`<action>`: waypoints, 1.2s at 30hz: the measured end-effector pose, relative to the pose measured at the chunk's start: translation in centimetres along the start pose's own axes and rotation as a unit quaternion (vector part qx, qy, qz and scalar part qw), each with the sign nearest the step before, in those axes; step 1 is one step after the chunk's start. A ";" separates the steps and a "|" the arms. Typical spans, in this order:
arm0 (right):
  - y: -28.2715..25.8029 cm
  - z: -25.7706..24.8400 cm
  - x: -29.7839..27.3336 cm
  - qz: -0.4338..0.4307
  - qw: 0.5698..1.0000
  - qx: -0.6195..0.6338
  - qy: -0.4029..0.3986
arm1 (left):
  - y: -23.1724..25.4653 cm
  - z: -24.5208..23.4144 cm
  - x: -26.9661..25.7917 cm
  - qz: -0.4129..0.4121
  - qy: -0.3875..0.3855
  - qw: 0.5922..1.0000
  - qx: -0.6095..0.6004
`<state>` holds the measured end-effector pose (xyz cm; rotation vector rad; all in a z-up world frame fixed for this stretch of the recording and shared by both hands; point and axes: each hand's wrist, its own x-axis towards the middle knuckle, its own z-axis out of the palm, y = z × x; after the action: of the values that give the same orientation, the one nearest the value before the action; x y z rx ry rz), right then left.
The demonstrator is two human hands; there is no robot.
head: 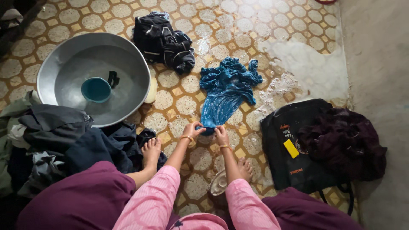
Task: The person sits on a tiled floor and hand-washes clothes using a bar of soap and water from a nearby metal basin. They scrub a dark garment and then a blue garment on the floor, applying soap and rubbing the fabric repeatedly.
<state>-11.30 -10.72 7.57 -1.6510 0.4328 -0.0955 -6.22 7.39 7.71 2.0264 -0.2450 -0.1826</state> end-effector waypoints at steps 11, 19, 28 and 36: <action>-2.6 -1.2 -0.6 -0.168 0.942 -0.285 0.059 | 1.1 1.4 1.1 -0.165 -0.103 0.893 -0.406; -0.8 0.0 0.5 0.215 0.965 -0.096 0.118 | 2.2 3.3 -0.3 -0.199 -0.084 0.843 -0.493; -2.0 2.1 0.0 -0.017 0.967 -0.209 0.144 | 1.5 0.8 -1.7 -0.235 0.129 0.947 0.178; -3.6 1.7 -0.9 -0.130 0.934 -0.296 0.154 | 3.9 -2.1 -2.1 -0.139 0.119 0.955 0.232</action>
<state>-10.80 -8.56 11.03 -2.2997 0.5078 -0.4634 -8.15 8.05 12.17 2.5222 0.1691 -0.0539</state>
